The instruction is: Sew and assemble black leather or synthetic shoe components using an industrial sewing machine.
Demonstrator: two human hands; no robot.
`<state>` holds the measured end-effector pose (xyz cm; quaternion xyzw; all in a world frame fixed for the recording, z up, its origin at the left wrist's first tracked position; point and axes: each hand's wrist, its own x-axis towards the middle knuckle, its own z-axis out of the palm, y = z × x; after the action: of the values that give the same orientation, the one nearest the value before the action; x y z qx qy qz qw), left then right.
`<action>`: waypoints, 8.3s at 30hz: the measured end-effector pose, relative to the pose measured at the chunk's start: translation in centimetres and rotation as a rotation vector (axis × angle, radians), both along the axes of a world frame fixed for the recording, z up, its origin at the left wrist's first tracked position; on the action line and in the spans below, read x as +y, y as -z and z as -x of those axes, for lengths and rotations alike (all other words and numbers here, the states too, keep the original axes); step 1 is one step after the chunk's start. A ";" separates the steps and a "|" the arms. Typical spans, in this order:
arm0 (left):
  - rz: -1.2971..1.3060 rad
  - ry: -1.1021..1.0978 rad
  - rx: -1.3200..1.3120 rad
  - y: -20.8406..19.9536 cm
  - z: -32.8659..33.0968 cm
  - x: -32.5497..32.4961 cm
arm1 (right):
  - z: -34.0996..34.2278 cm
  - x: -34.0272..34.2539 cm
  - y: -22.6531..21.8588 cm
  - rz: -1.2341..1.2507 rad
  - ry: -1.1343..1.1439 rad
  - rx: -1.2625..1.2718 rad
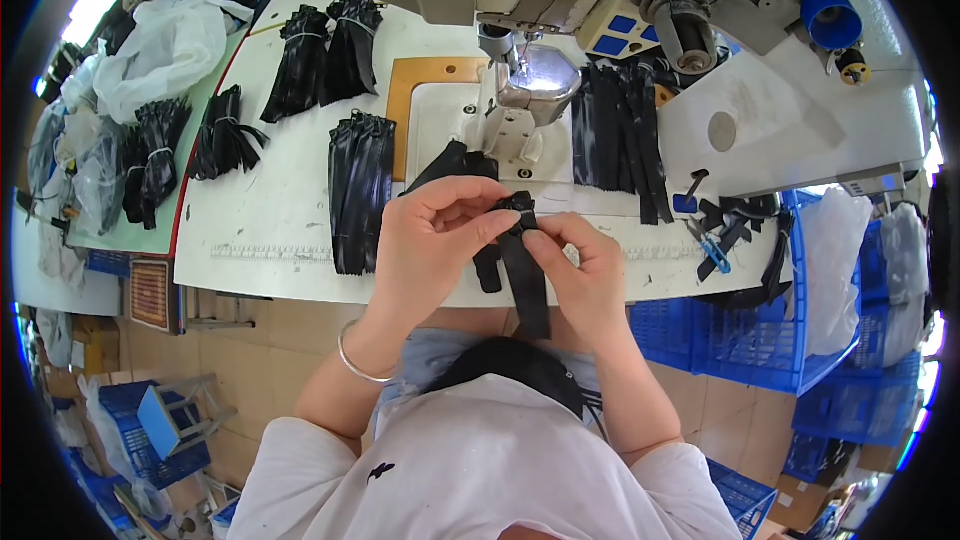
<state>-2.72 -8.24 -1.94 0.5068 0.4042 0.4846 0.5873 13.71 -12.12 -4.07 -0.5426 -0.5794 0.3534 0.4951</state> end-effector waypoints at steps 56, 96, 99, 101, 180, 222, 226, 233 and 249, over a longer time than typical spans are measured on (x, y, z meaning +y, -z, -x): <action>0.036 -0.232 -0.254 -1.3 -3.7 7.7 | 2.5 6.1 -3.7 -0.073 0.225 0.141; 0.108 -0.138 -0.204 -2.6 -2.0 9.2 | 2.6 6.0 -3.5 -0.150 0.184 -0.021; 0.075 -0.142 -0.207 -2.5 -2.0 10.9 | 2.4 7.4 -4.0 -0.164 0.179 -0.005; 0.041 -0.143 -0.194 -2.1 -1.9 12.1 | 2.7 7.7 -4.0 -0.096 0.178 0.073; -0.506 -0.716 1.515 8.7 16.7 1.5 | -10.5 -0.5 5.8 -0.764 -0.431 -0.853; -1.057 0.172 1.360 5.6 7.3 2.5 | -10.1 -1.9 5.1 -0.590 -0.144 -1.167; -1.099 0.085 1.280 5.9 6.7 3.7 | -9.9 -1.6 5.2 -0.555 -0.090 -1.232; -0.617 0.048 0.870 2.0 6.1 5.0 | -9.3 -1.3 5.4 -0.537 -0.097 -1.227; -1.122 0.091 1.135 5.5 2.5 -0.9 | -0.6 -0.4 4.9 -0.325 -0.102 -0.700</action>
<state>-5.23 -9.17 -7.47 0.9120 0.3163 0.2593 -0.0314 14.35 -12.50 -8.97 -0.5152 -0.7880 0.0746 0.3288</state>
